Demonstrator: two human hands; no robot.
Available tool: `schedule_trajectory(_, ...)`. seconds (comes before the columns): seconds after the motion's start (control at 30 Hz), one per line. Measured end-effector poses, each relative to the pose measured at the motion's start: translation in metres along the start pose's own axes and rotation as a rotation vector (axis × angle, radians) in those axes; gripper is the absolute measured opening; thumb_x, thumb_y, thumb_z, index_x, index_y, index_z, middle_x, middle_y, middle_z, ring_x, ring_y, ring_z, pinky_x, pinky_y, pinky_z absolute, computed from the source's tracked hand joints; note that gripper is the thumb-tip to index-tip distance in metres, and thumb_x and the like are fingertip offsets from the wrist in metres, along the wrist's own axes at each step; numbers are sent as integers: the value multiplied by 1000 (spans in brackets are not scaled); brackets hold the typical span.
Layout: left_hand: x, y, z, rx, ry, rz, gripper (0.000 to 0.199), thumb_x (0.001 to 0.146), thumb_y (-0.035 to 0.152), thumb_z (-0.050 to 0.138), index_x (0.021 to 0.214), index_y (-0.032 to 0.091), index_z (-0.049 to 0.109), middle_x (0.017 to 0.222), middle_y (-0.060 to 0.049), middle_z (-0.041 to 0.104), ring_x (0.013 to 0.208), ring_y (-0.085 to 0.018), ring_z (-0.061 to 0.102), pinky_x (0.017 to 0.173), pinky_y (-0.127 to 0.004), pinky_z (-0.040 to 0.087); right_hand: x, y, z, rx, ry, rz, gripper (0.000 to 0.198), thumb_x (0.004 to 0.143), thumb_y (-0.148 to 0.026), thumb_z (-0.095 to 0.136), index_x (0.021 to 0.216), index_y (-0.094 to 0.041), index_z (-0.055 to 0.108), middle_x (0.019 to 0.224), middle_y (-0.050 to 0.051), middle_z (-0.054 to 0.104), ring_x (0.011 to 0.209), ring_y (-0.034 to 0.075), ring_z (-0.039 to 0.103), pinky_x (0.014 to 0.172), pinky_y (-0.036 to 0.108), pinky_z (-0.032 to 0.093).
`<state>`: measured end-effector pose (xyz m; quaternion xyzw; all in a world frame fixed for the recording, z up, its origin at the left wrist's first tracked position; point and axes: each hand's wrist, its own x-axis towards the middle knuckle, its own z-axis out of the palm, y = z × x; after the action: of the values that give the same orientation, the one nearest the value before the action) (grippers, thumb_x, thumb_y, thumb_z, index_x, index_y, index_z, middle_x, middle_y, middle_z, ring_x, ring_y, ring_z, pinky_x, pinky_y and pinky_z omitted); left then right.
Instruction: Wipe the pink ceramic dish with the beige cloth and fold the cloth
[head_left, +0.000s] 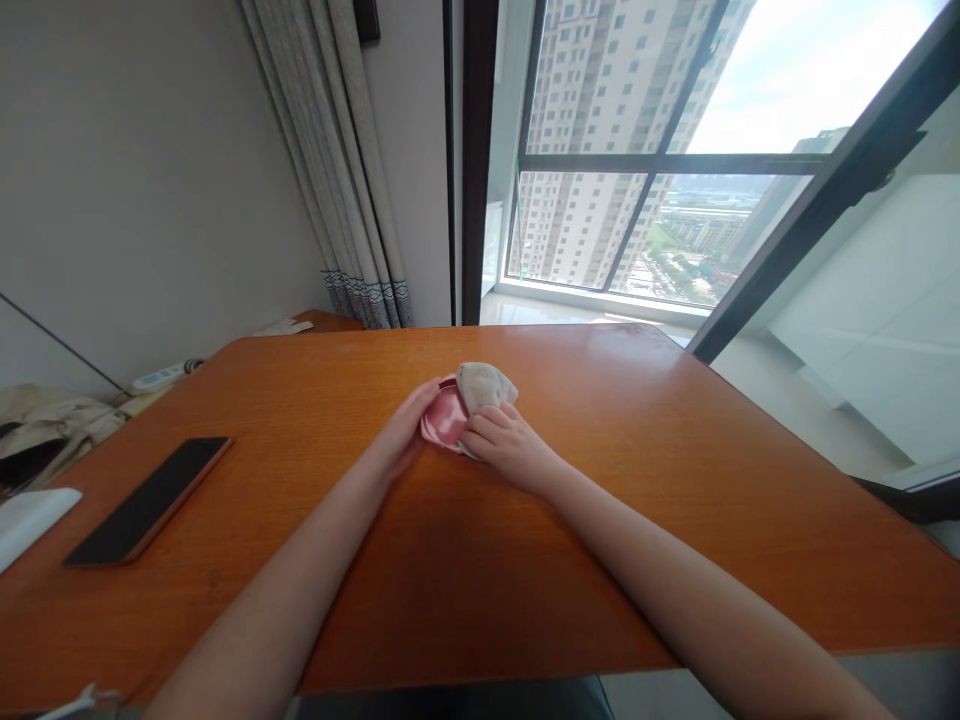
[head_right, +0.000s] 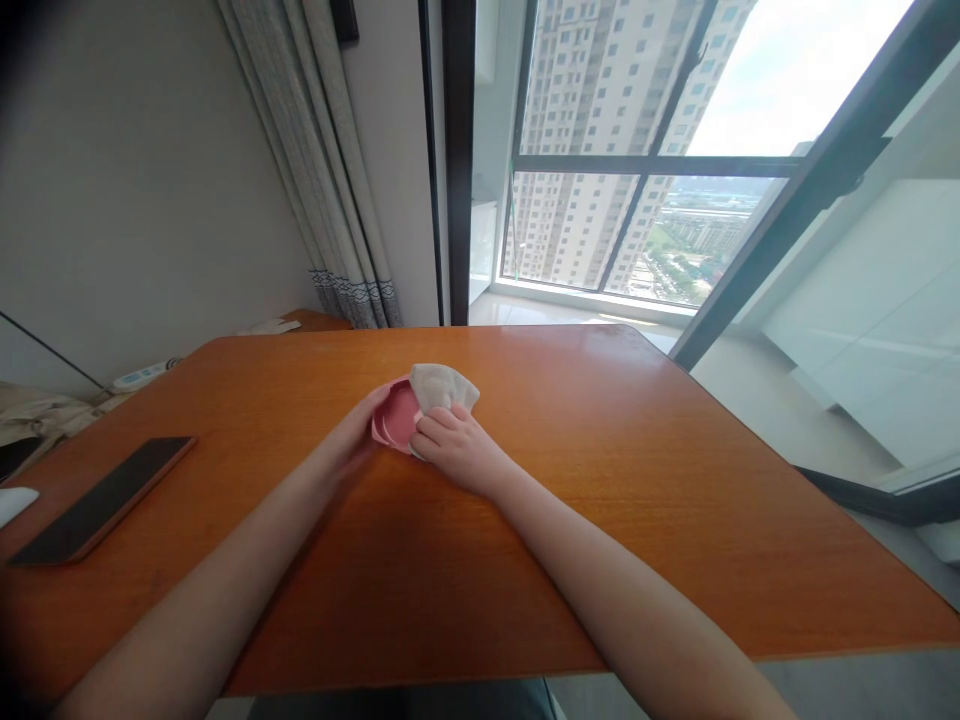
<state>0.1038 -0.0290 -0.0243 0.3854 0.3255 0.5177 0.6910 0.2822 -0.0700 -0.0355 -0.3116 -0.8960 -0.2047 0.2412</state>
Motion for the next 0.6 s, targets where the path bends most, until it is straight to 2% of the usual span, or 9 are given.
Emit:
schedule_trajectory(0.07,1,-5,-1,19,16,20,34,73,34,68,101,14,66,101,-8,68,95,-20,61,83,-30,47,3,-8,3,15,4,31,20,95,-27,42,96,-19,61,87,5,59,87,18,47,75,33,33)
schedule_trajectory(0.17,-3,-17,7,-23,199,154,28,73,35,67,93,16,64,90,-4,66,82,-14,60,73,-25,47,9,-26,7,51,55,179,25,95,-25,41,111,-17,58,99,9,61,96,19,48,78,33,37)
schedule_trajectory(0.27,-12,-26,20,-111,353,238,29,73,34,67,97,20,58,85,1,61,75,-10,57,68,-21,46,13,-40,9,86,101,314,32,95,-25,40,122,-16,53,113,11,60,105,21,48,85,34,39)
schedule_trajectory(0.37,-18,-29,28,-153,352,236,32,72,27,69,99,23,52,86,2,59,75,-9,57,68,-21,46,13,-40,11,98,99,344,37,94,-25,41,129,-14,48,123,13,56,109,23,47,90,36,40)
schedule_trajectory(0.43,-18,-31,27,-155,350,228,35,70,23,70,98,23,49,87,3,58,74,-9,57,67,-21,46,10,-32,11,119,93,337,39,93,-27,43,129,-12,47,123,14,55,110,23,47,91,35,41)
schedule_trajectory(0.53,-12,-30,18,-138,342,158,36,68,24,71,96,22,48,84,3,58,69,-9,56,62,-22,45,6,-19,11,155,49,268,29,93,-26,43,115,-12,56,106,12,61,99,21,50,87,34,42)
schedule_trajectory(0.6,-5,-24,7,-103,281,85,34,70,31,69,97,21,51,83,1,59,70,-11,56,63,-24,46,4,-12,11,152,12,188,24,94,-23,40,104,-15,60,95,9,62,91,19,50,83,33,43)
